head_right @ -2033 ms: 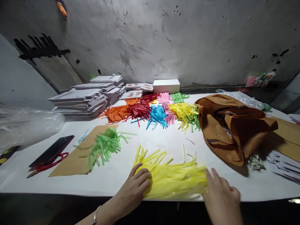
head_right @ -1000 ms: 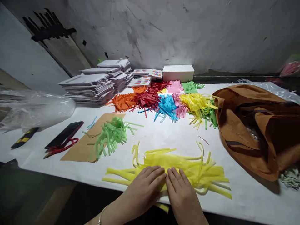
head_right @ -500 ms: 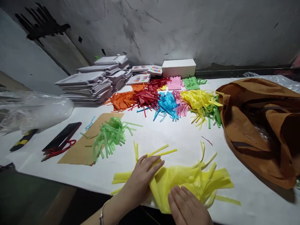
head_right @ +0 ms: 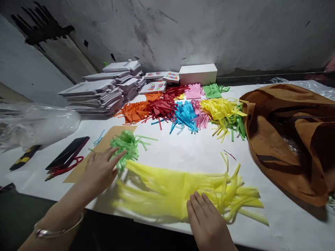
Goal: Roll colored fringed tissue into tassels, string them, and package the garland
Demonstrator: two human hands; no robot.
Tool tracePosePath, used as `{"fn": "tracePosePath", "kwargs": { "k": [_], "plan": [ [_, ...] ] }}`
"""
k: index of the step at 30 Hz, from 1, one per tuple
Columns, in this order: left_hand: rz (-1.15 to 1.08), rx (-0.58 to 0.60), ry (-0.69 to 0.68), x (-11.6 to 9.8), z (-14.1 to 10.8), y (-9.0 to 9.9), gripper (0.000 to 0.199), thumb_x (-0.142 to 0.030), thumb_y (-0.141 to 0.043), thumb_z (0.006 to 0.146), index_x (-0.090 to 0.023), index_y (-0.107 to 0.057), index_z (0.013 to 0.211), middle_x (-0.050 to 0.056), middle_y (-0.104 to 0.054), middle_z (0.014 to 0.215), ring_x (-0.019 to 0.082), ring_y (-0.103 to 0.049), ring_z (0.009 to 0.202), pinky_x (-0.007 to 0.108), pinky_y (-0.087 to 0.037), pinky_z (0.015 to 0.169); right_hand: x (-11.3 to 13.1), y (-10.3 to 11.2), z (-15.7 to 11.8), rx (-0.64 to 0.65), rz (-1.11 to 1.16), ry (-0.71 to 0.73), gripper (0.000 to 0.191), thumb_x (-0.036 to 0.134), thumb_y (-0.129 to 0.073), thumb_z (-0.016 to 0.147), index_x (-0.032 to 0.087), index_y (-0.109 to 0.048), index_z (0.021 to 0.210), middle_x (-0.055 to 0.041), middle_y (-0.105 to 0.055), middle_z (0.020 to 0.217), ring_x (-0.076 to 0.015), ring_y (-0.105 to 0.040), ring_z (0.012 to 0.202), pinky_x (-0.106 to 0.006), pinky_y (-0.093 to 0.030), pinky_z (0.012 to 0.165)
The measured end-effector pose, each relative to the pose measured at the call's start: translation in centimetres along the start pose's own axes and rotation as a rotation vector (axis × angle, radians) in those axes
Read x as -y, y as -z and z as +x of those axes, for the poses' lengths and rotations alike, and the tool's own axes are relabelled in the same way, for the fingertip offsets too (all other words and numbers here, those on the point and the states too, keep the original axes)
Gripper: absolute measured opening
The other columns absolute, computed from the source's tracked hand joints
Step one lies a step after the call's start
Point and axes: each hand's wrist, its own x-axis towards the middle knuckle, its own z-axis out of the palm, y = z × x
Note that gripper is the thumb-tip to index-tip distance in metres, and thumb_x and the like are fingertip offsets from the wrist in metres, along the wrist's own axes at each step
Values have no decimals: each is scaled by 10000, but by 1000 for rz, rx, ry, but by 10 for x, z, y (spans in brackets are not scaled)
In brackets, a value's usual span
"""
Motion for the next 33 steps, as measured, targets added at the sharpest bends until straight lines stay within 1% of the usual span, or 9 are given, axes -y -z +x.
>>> {"fn": "tracePosePath", "kwargs": {
  "k": [2, 4, 6, 9, 14, 21, 28, 30, 33],
  "plan": [
    [-163, -29, -137, -25, -14, 6, 435, -79, -443, 869, -159, -612, 1262, 208, -594, 1326, 390, -539, 1248, 618, -441, 1003, 2, -3, 4, -3, 17, -29, 425, -32, -382, 874, 81, -712, 1117, -125, -755, 1129, -273, -697, 1105, -412, -557, 970],
    [-413, 22, -331, -67, -27, 8, 438, -90, -486, 906, -215, -550, 1320, 142, -581, 1357, 285, -537, 1258, 444, -497, 1004, 2, -5, 5, -11, 34, -49, 395, -25, -400, 892, 72, -711, 1115, -127, -755, 1123, -274, -699, 1096, -416, -547, 976],
    [-528, 146, -470, -112, -36, 3, 416, -149, -565, 901, -207, -546, 1313, 125, -618, 1313, 284, -568, 1180, 442, -508, 979, 2, -6, 5, -38, 51, -71, 364, -12, -405, 918, 63, -714, 1096, -131, -760, 1096, -273, -703, 1079, -422, -534, 981],
    [-619, 160, -463, -152, -40, -14, 257, -93, -537, 926, -176, -603, 1160, 97, -700, 1112, 252, -610, 980, 407, -534, 848, 0, -4, 5, -67, 83, -107, 327, 19, -415, 959, 78, -719, 1061, -115, -768, 1061, -255, -705, 1067, -414, -513, 995],
    [-786, 242, -361, -148, -35, -27, 164, -110, -520, 957, -200, -630, 1040, 71, -694, 1065, 228, -586, 959, 375, -514, 834, -6, 9, 13, 28, 220, -176, 235, 239, -511, 1015, 140, -695, 1124, -65, -760, 1087, -216, -698, 1062, -378, -503, 1005],
    [-885, 376, -262, -144, -34, -11, 182, -185, -571, 961, -231, -639, 1123, 60, -658, 1141, 208, -566, 1054, 358, -488, 944, -8, 10, 15, 15, 336, -247, 243, 99, -497, 959, 189, -681, 1089, -52, -757, 1028, -202, -691, 1040, -384, -477, 1012],
    [-943, 295, -215, -150, -36, -19, 225, -128, -490, 979, -238, -669, 1058, 49, -684, 1106, 208, -571, 1010, 359, -488, 898, -9, 14, 12, 59, 458, -349, 135, 156, -547, 964, 233, -619, 880, 8, -720, 865, -170, -686, 871, -369, -460, 966],
    [-957, 268, -212, -151, -36, -20, 230, -126, -481, 983, -237, -663, 1070, 45, -697, 1107, 207, -579, 1008, 356, -487, 901, -9, 17, 16, 73, 412, -350, 80, 256, -562, 981, 223, -629, 952, -25, -728, 939, -191, -686, 912, -374, -477, 945],
    [-938, 231, -223, -151, -35, -18, 236, -108, -463, 985, -225, -640, 1087, 38, -726, 1069, 197, -601, 970, 334, -494, 863, -7, 15, 21, 65, 266, -284, 199, 282, -535, 997, 182, -644, 1130, -77, -732, 1101, -222, -675, 1034, -399, -458, 995]
  ]
}}
